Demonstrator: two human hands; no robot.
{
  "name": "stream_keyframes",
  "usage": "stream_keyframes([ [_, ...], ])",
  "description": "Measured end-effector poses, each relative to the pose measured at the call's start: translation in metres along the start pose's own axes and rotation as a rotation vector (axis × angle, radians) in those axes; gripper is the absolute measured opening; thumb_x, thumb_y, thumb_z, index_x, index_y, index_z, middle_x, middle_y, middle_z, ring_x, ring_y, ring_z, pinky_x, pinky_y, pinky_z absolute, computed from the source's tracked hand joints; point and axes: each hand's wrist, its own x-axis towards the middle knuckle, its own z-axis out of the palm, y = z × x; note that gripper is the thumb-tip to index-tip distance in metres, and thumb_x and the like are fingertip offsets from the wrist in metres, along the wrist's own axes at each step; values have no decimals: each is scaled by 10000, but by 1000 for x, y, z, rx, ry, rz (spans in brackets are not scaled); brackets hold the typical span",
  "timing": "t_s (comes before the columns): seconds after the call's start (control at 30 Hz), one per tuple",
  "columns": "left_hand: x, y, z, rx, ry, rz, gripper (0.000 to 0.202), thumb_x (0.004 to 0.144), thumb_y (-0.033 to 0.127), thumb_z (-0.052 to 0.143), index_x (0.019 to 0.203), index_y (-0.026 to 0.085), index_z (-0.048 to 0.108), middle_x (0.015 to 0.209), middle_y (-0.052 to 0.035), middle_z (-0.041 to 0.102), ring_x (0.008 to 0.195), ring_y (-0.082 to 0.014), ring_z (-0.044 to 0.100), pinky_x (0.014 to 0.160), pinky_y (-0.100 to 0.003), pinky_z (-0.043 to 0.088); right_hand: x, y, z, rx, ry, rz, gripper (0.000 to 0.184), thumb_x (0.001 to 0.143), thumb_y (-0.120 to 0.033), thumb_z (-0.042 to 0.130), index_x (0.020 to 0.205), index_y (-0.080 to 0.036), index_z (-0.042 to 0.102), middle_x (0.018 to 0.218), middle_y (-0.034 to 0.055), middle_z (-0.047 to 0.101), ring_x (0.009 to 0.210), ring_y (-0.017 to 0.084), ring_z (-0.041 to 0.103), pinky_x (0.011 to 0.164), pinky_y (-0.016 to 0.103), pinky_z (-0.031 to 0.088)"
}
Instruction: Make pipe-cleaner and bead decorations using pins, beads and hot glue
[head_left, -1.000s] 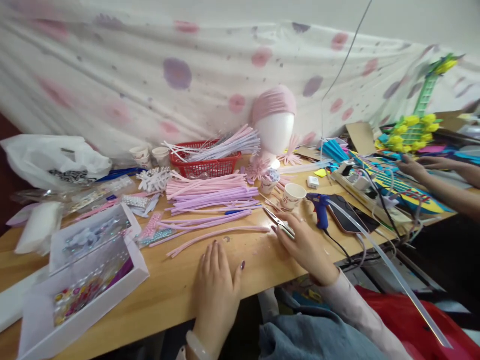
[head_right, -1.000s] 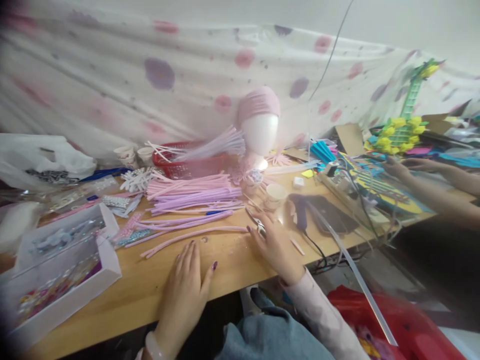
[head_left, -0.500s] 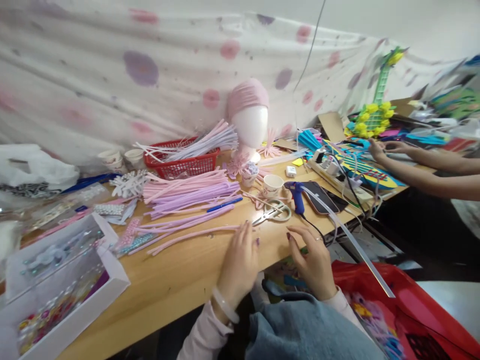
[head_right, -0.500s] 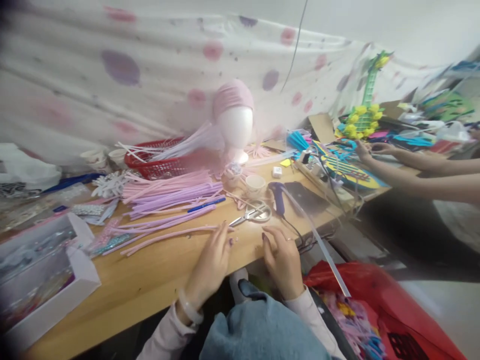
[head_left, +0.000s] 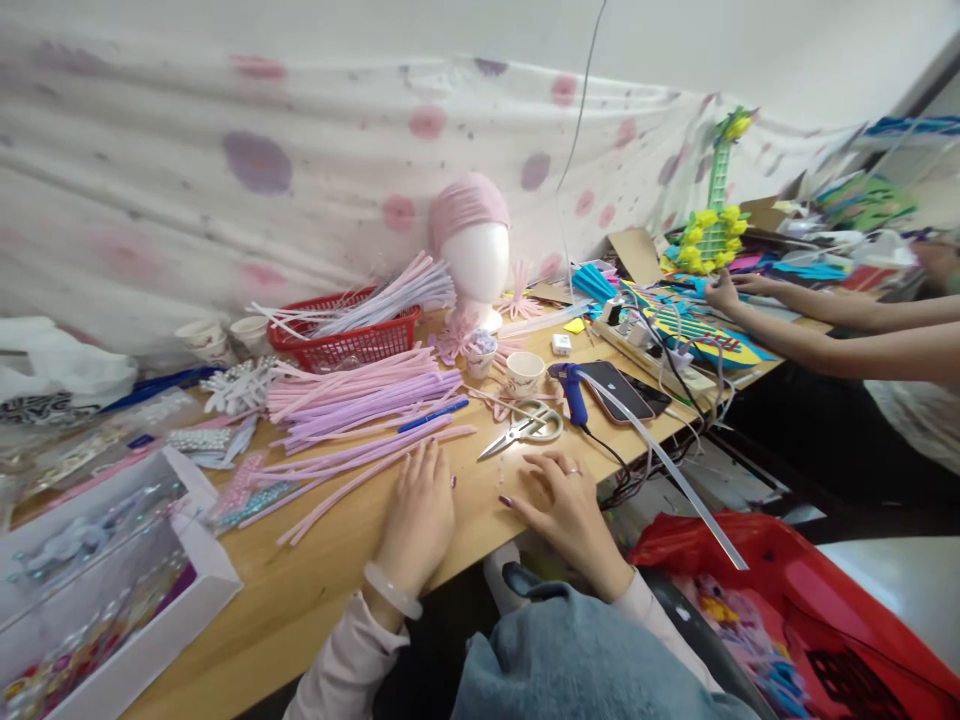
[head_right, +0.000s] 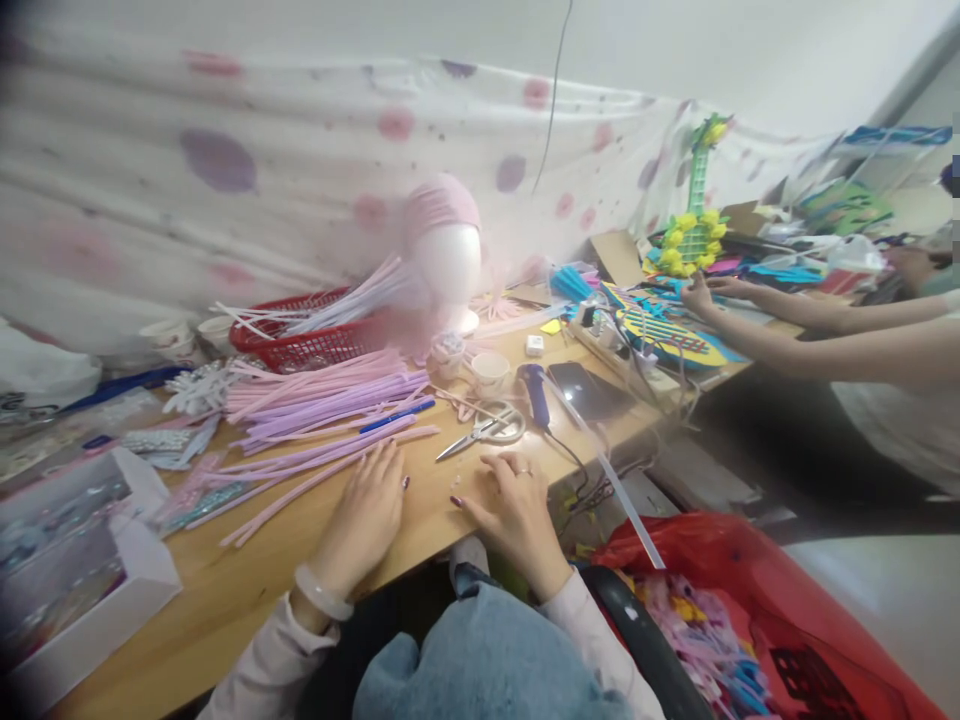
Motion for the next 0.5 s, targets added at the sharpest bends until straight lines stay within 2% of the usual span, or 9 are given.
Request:
stream_keyframes([
  [0.1,-1,-10,-6,20,59,-34,412,914,124,332,1257,64,551,1370,-206,531,1317,-322,444,1074,-519,379,10,-4,8,-84,-74,60,506,709,-547,725,1115,-256,648,1069,120,607,1007,351,525,821,497,405],
  [0.2,-9,-15,-9,-37,113,-47,374,910,131,358,1208,108,581,1327,-170,562,1278,-308,475,1071,-521,384,19,-5,13,-41,-90,126,340,728,-492,736,1009,-301,712,1015,90,622,985,328,532,822,471,388],
  [0.37,-17,-16,-14,-169,148,-56,310,899,123,400,1121,143,615,1234,-143,591,1214,-278,502,1065,-510,392,32,-4,14,179,-119,162,165,761,-367,740,890,-263,741,940,51,663,906,251,588,811,379,409],
  [0.5,-17,-19,-16,-236,156,-41,286,899,116,405,1084,168,618,1201,-120,594,1179,-264,510,1049,-506,407,39,-3,17,216,-140,166,90,785,-311,717,765,-224,727,833,40,664,828,224,599,753,339,414],
])
